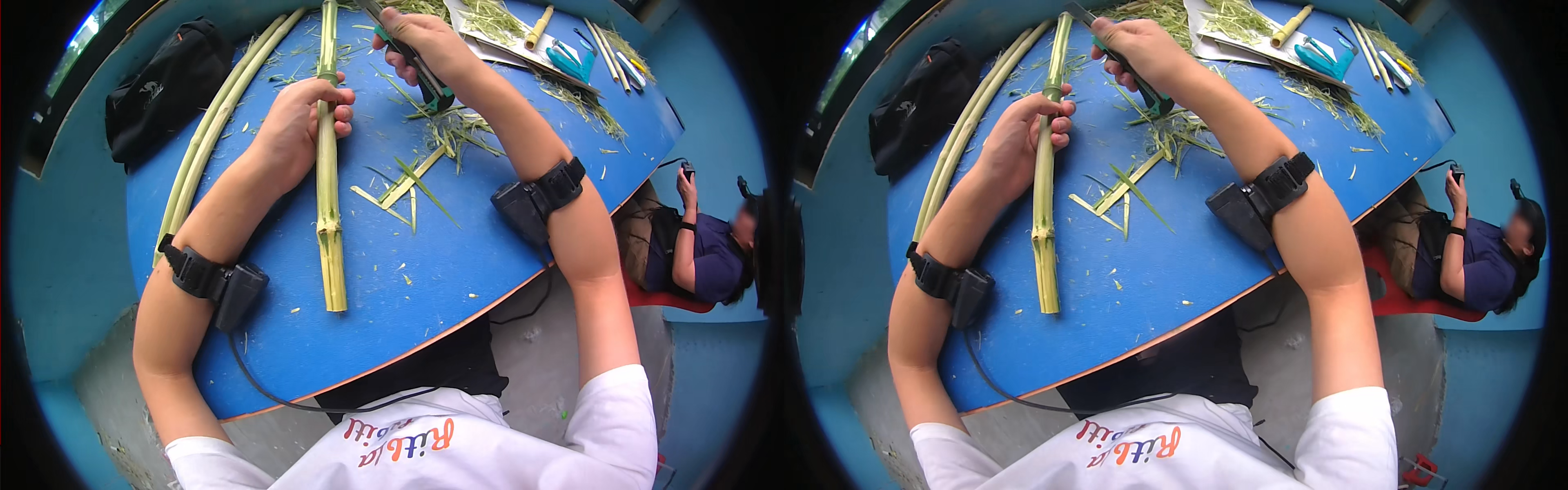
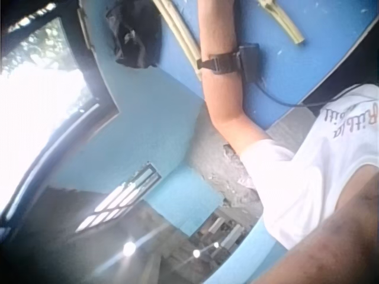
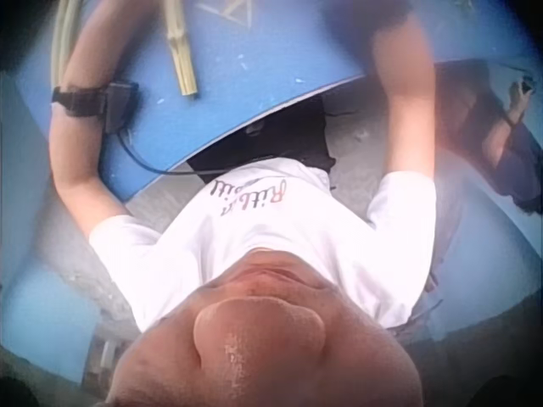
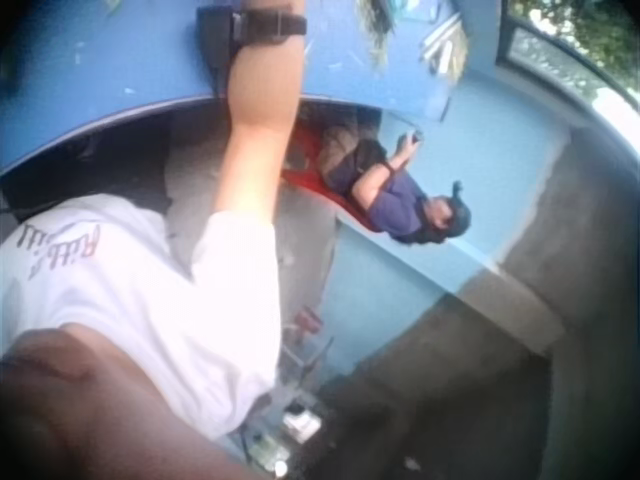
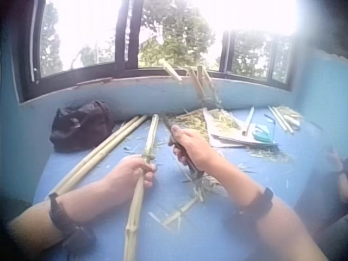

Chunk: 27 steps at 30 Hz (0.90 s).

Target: The recorder uses a utility knife to shave and carve strips off a green bamboo stalk.

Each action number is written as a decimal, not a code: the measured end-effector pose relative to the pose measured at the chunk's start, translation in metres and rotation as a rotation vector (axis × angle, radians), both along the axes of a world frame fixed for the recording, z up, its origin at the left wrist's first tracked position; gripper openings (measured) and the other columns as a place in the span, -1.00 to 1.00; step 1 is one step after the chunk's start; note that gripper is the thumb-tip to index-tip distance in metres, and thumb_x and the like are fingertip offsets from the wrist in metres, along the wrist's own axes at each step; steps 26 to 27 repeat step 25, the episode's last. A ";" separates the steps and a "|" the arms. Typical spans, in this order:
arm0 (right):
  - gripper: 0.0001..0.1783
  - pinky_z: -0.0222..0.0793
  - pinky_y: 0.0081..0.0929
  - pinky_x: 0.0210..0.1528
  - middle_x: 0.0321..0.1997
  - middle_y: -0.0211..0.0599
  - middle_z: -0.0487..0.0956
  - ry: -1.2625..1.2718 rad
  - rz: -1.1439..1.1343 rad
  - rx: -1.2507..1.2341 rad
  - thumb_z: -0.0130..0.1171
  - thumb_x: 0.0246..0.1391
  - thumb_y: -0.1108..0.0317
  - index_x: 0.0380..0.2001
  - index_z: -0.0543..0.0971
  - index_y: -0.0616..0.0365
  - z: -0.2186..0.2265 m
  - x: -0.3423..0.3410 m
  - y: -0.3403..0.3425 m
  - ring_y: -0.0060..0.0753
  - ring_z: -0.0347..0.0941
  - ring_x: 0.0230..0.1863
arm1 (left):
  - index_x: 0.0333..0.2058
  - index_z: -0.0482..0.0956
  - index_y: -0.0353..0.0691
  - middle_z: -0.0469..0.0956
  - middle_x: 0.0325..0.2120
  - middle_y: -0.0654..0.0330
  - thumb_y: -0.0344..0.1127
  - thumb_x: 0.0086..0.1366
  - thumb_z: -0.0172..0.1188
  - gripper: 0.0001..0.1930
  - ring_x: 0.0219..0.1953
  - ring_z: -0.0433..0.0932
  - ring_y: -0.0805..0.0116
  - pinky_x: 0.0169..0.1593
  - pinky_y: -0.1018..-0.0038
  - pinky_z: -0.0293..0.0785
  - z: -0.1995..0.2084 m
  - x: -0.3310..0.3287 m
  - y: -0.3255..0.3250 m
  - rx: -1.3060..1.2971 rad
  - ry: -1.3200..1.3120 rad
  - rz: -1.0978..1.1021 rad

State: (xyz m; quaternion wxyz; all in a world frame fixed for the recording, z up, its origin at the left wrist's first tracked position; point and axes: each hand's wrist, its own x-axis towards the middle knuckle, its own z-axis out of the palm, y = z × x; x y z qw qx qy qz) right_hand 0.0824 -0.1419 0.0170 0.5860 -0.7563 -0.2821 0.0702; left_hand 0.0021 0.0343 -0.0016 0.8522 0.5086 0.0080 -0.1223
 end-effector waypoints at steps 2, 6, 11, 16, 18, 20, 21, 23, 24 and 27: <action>-0.47 0.15 -0.71 -0.70 -0.67 -0.48 0.33 0.400 0.111 0.224 -0.16 0.14 -0.08 -0.41 0.44 0.26 0.000 -0.001 -0.003 -0.70 0.19 -0.71 | -0.16 0.21 -0.33 0.33 -0.47 0.21 -0.49 0.10 -0.06 -0.71 -0.53 0.30 0.56 -0.49 0.68 0.32 -0.001 0.002 0.000 0.003 -0.001 -0.005; -0.49 0.15 -0.68 -0.58 -0.62 -0.52 0.30 0.548 0.190 0.252 -0.29 0.19 -0.04 -0.31 0.39 0.24 0.001 -0.001 -0.006 -0.71 0.14 -0.66 | -0.14 0.21 -0.34 0.34 -0.47 0.21 -0.49 0.11 -0.07 -0.70 -0.53 0.30 0.56 -0.48 0.67 0.32 0.000 0.001 0.000 0.010 -0.008 -0.003; -0.51 0.13 -0.69 -0.53 -0.61 -0.57 0.27 0.588 0.208 0.311 -0.33 0.19 -0.02 -0.25 0.36 0.23 -0.001 0.002 -0.008 -0.72 0.11 -0.66 | -0.14 0.21 -0.34 0.34 -0.47 0.21 -0.49 0.13 -0.07 -0.71 -0.52 0.30 0.57 -0.49 0.68 0.32 -0.001 0.001 -0.001 0.021 -0.012 -0.009; -0.53 0.16 -0.66 -0.54 -0.61 -0.53 0.30 0.611 0.167 0.483 -0.25 0.17 -0.02 -0.29 0.37 0.22 0.003 0.006 -0.012 -0.68 0.16 -0.65 | -0.14 0.20 -0.35 0.34 -0.47 0.21 -0.49 0.14 -0.07 -0.71 -0.52 0.30 0.57 -0.49 0.68 0.32 -0.001 0.000 -0.001 0.034 -0.025 -0.013; -0.60 0.26 -0.56 -0.57 -0.63 -0.39 0.40 0.536 0.162 0.558 -0.05 0.09 -0.03 -0.45 0.37 0.14 0.024 0.027 -0.027 -0.54 0.29 -0.65 | -0.14 0.21 -0.35 0.34 -0.47 0.21 -0.49 0.14 -0.06 -0.71 -0.52 0.31 0.58 -0.49 0.69 0.32 0.000 -0.001 -0.002 0.043 -0.042 -0.023; -0.59 0.28 -0.53 -0.56 -0.64 -0.40 0.39 0.500 0.136 0.521 -0.11 0.11 -0.05 -0.45 0.34 0.11 0.025 0.027 -0.026 -0.52 0.29 -0.66 | -0.14 0.21 -0.35 0.34 -0.47 0.21 -0.49 0.14 -0.06 -0.72 -0.52 0.31 0.58 -0.49 0.69 0.32 0.001 -0.001 -0.002 0.049 -0.038 -0.019; -0.59 0.29 -0.51 -0.56 -0.64 -0.40 0.37 0.462 0.110 0.483 -0.18 0.14 -0.07 -0.46 0.32 0.08 0.025 0.026 -0.025 -0.50 0.28 -0.67 | -0.14 0.21 -0.35 0.34 -0.47 0.21 -0.49 0.14 -0.06 -0.72 -0.52 0.31 0.58 -0.49 0.69 0.33 0.001 0.000 -0.002 0.054 -0.035 -0.015; -0.56 0.30 -0.48 -0.52 -0.63 -0.38 0.38 0.452 0.104 0.455 -0.16 0.12 -0.10 -0.45 0.33 0.09 0.027 0.025 -0.024 -0.49 0.29 -0.66 | -0.14 0.21 -0.35 0.34 -0.47 0.21 -0.49 0.14 -0.06 -0.72 -0.52 0.31 0.58 -0.49 0.69 0.33 0.000 0.000 -0.001 0.055 -0.036 -0.022; -0.53 0.30 -0.46 -0.49 -0.63 -0.36 0.39 0.443 0.096 0.427 -0.15 0.10 -0.13 -0.44 0.33 0.11 0.027 0.024 -0.024 -0.48 0.30 -0.64 | -0.14 0.20 -0.35 0.34 -0.47 0.21 -0.49 0.15 -0.06 -0.72 -0.52 0.31 0.57 -0.49 0.69 0.33 -0.001 0.001 -0.001 0.054 -0.038 -0.032; -0.53 0.30 -0.46 -0.49 -0.63 -0.36 0.39 0.443 0.095 0.428 -0.15 0.10 -0.13 -0.44 0.33 0.11 0.027 0.024 -0.024 -0.48 0.30 -0.64 | -0.13 0.20 -0.35 0.34 -0.47 0.21 -0.49 0.15 -0.06 -0.71 -0.52 0.31 0.57 -0.49 0.69 0.33 0.000 0.000 0.000 0.054 -0.038 -0.035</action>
